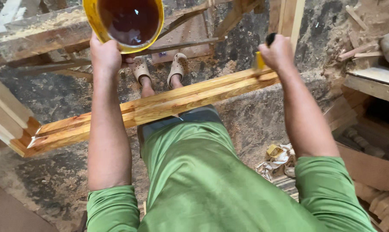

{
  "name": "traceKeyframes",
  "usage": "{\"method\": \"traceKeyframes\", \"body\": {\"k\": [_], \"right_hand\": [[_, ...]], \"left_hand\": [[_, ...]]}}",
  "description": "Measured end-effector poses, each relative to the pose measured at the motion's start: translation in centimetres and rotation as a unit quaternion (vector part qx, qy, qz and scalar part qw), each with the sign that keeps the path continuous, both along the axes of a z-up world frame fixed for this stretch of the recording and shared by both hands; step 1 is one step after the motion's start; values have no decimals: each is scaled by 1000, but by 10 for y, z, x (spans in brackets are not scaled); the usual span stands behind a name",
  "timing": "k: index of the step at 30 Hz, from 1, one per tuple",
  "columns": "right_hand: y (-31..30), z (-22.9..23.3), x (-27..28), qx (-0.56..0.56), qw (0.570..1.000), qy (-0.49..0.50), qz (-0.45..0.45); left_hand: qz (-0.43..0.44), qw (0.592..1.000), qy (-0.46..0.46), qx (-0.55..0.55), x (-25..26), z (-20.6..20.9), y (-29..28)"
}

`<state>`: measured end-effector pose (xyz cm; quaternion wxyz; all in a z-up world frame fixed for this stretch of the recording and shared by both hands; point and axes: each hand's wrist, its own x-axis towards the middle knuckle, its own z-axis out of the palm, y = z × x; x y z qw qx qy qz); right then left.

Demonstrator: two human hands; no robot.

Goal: The person applies a dark liquid finish to wooden planks using a paintbrush. They repeatedly dip the brush into a yellow bucket and coat the surface of the planks, moving along the length of the wood.

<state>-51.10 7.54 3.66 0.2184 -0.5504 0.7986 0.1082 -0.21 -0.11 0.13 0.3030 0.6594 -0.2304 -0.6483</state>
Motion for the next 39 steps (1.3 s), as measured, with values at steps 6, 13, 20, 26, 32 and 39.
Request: {"method": "traceKeyframes", "body": {"k": [6, 13, 20, 26, 32, 39], "right_hand": [[-7, -16, 7, 31, 998, -3, -63], [-8, -10, 12, -36, 999, -2, 29], [-7, -52, 130, 67, 972, -211, -85], [-1, -67, 92, 72, 976, -133, -159], [-24, -7, 37, 38, 995, 91, 7], [5, -33, 240, 83, 975, -160, 130]], "left_hand": [[-7, 1000, -13, 11, 1, 12, -1], [2, 1000, -1, 9, 1, 13, 0], [6, 1000, 2, 2, -1, 5, 2], [0, 1000, -13, -3, 0, -3, 3], [11, 999, 7, -38, -2, -12, 1], [-1, 999, -21, -26, 0, -12, 4]]}}
